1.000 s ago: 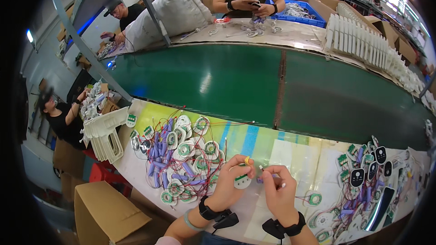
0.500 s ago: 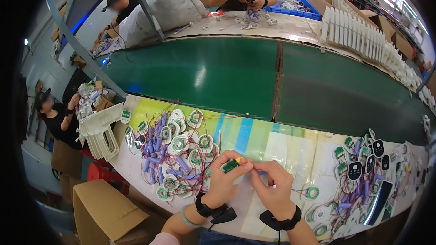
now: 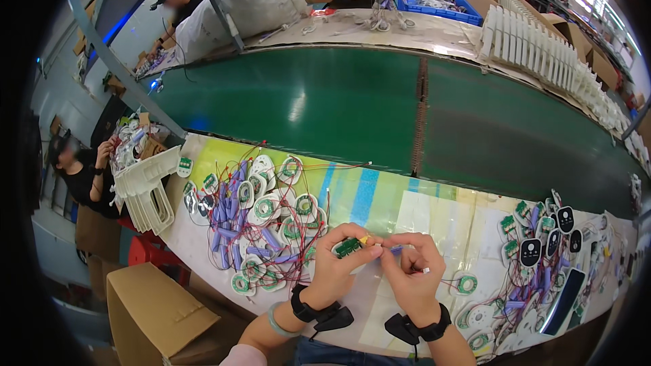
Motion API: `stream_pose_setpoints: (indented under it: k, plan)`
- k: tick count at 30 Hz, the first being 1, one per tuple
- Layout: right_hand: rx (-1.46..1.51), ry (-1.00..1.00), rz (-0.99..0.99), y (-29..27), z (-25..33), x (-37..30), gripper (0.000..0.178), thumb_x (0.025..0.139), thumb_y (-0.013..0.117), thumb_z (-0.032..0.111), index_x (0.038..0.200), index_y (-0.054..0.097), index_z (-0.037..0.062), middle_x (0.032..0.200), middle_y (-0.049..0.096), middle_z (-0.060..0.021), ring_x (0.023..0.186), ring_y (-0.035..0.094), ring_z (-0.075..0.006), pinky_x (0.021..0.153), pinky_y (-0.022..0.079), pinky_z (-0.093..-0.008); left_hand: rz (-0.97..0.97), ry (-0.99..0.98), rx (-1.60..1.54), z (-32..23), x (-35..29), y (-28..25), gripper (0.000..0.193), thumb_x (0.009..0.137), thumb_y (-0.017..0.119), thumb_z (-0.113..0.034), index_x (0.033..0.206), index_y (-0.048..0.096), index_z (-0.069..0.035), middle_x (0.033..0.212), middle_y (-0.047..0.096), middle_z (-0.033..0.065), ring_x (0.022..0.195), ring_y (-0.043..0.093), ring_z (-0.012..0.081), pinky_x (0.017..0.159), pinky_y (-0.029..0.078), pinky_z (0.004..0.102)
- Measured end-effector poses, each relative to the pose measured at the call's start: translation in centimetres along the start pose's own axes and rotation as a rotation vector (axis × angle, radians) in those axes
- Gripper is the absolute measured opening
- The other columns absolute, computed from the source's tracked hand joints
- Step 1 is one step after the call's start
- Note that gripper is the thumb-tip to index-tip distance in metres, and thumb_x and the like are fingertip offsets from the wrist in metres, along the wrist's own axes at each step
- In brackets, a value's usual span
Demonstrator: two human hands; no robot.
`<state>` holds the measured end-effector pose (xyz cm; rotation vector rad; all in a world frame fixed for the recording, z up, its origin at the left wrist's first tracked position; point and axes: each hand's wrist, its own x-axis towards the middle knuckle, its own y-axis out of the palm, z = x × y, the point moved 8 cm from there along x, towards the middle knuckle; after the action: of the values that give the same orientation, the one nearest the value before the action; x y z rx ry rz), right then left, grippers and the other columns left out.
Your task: Assembling and inspecting small electronic components on a factory production line.
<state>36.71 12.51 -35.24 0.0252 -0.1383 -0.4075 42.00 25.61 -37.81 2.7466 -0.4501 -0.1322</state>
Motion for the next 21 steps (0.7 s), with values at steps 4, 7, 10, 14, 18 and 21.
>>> stream_pose_setpoints:
  k: [4, 7, 10, 14, 18, 21]
  plan:
    - [0.067, -0.001, -0.019, 0.0, 0.0, 0.1, 0.027, 0.074, 0.065, -0.010, 0.096, 0.052, 0.0012, 0.085, 0.065, -0.0047, 0.047, 0.031, 0.0024, 0.043, 0.022, -0.0156, 0.006, 0.009, 0.005, -0.1, 0.0, 0.0, 0.015, 0.074, 0.067, 0.005, 0.085, 0.059, -0.001, 0.088, 0.062, 0.0069, 0.087, 0.061, 0.0144, 0.078, 0.047, 0.0267]
    - [0.074, -0.012, -0.018, 0.0, 0.0, 0.1, 0.028, 0.074, 0.065, -0.011, 0.095, 0.050, 0.0012, 0.084, 0.065, -0.0056, 0.047, 0.030, 0.0022, 0.044, 0.023, -0.0154, 0.015, 0.001, -0.005, -0.1, 0.1, -0.1, 0.015, 0.075, 0.068, 0.005, 0.086, 0.059, -0.001, 0.089, 0.063, 0.0077, 0.087, 0.061, 0.0145, 0.078, 0.047, 0.0270]
    - [0.106, -0.034, -0.017, 0.2, 0.1, 0.1, 0.028, 0.075, 0.065, -0.012, 0.095, 0.050, 0.0012, 0.085, 0.066, -0.0064, 0.047, 0.030, 0.0019, 0.044, 0.023, -0.0154, 0.027, -0.055, -0.028, 0.0, 0.1, -0.1, 0.015, 0.077, 0.066, 0.002, 0.090, 0.059, -0.001, 0.089, 0.063, 0.0080, 0.088, 0.060, 0.0150, 0.079, 0.047, 0.0271]
    - [-0.036, -0.092, 0.025, 0.4, 0.8, -0.4, 0.029, 0.073, 0.066, -0.010, 0.094, 0.050, 0.0020, 0.076, 0.063, -0.0028, 0.046, 0.030, 0.0011, 0.044, 0.023, -0.0157, 0.004, -0.345, -0.575, 2.6, 0.1, 1.0, 0.017, 0.088, 0.056, -0.011, 0.102, 0.056, -0.003, 0.092, 0.061, 0.0088, 0.088, 0.057, 0.0162, 0.079, 0.046, 0.0286]
    - [-0.253, -0.284, 0.172, 2.4, 0.6, -2.0, 0.029, 0.070, 0.066, -0.009, 0.092, 0.050, 0.0028, 0.076, 0.061, -0.0008, 0.043, 0.030, 0.0005, 0.042, 0.021, -0.0171, -0.036, -0.435, -0.732, 3.3, -0.1, 1.0, 0.022, 0.092, 0.046, -0.018, 0.106, 0.053, -0.002, 0.089, 0.058, 0.0087, 0.086, 0.054, 0.0166, 0.078, 0.045, 0.0293]
    - [-0.270, -0.279, 0.178, 3.4, 0.3, -2.5, 0.027, 0.070, 0.066, -0.008, 0.089, 0.051, 0.0029, 0.075, 0.060, -0.0003, 0.041, 0.029, 0.0006, 0.041, 0.020, -0.0181, -0.044, -0.371, -0.653, 3.4, -0.2, 0.7, 0.023, 0.092, 0.042, -0.019, 0.105, 0.053, -0.002, 0.085, 0.055, 0.0080, 0.083, 0.052, 0.0160, 0.078, 0.043, 0.0286]
